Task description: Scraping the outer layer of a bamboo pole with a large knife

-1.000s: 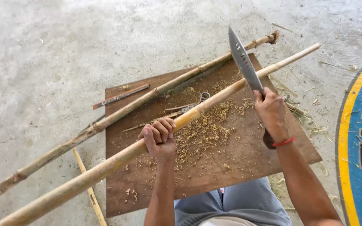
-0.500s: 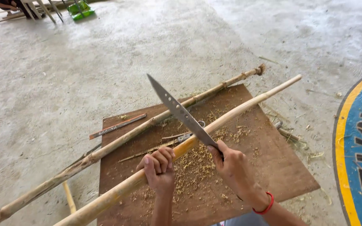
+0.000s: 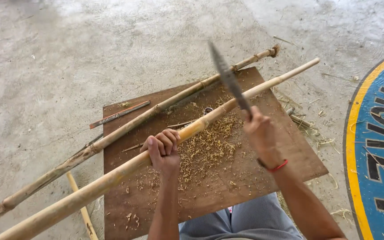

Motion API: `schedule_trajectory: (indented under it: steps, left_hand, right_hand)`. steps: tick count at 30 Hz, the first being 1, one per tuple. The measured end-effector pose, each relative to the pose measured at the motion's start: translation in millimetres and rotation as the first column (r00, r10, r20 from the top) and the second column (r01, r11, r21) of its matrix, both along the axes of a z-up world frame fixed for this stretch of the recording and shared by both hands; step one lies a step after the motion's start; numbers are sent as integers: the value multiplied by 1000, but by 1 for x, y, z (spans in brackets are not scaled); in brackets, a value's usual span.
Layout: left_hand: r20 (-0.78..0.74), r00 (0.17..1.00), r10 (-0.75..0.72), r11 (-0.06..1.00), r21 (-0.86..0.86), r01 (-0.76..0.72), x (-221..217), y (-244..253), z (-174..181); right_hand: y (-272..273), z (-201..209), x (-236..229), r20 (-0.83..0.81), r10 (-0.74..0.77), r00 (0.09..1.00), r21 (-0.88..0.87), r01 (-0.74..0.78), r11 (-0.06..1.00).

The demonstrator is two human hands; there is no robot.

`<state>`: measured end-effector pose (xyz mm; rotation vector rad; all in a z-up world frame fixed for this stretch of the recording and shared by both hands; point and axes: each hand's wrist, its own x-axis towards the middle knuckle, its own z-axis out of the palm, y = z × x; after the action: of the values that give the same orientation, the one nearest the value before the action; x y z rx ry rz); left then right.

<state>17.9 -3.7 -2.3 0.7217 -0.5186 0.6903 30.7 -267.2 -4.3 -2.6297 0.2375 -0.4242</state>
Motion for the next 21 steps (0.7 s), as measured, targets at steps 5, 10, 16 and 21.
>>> schedule_trajectory:
  steps: [5,10,16,21]
  left_hand:
    - [-49,999,-18,997,-77,14,0,3,-37]
    - [-20,999,-33,999,-12,33,-4,2,1]
    - [62,996,-63,993,99,56,-5,5,5]
    - [20,997,-74,997,19,74,-5,3,5]
  right_hand:
    - [78,31,-56,156,239,958,117,-259,959]
    - [50,26,-29,179,378,908,168,-407,898]
    - [-25,1,19,27,45,999,165,-49,985]
    - [4,-9,-2,63,15,998,5,-16,1000]
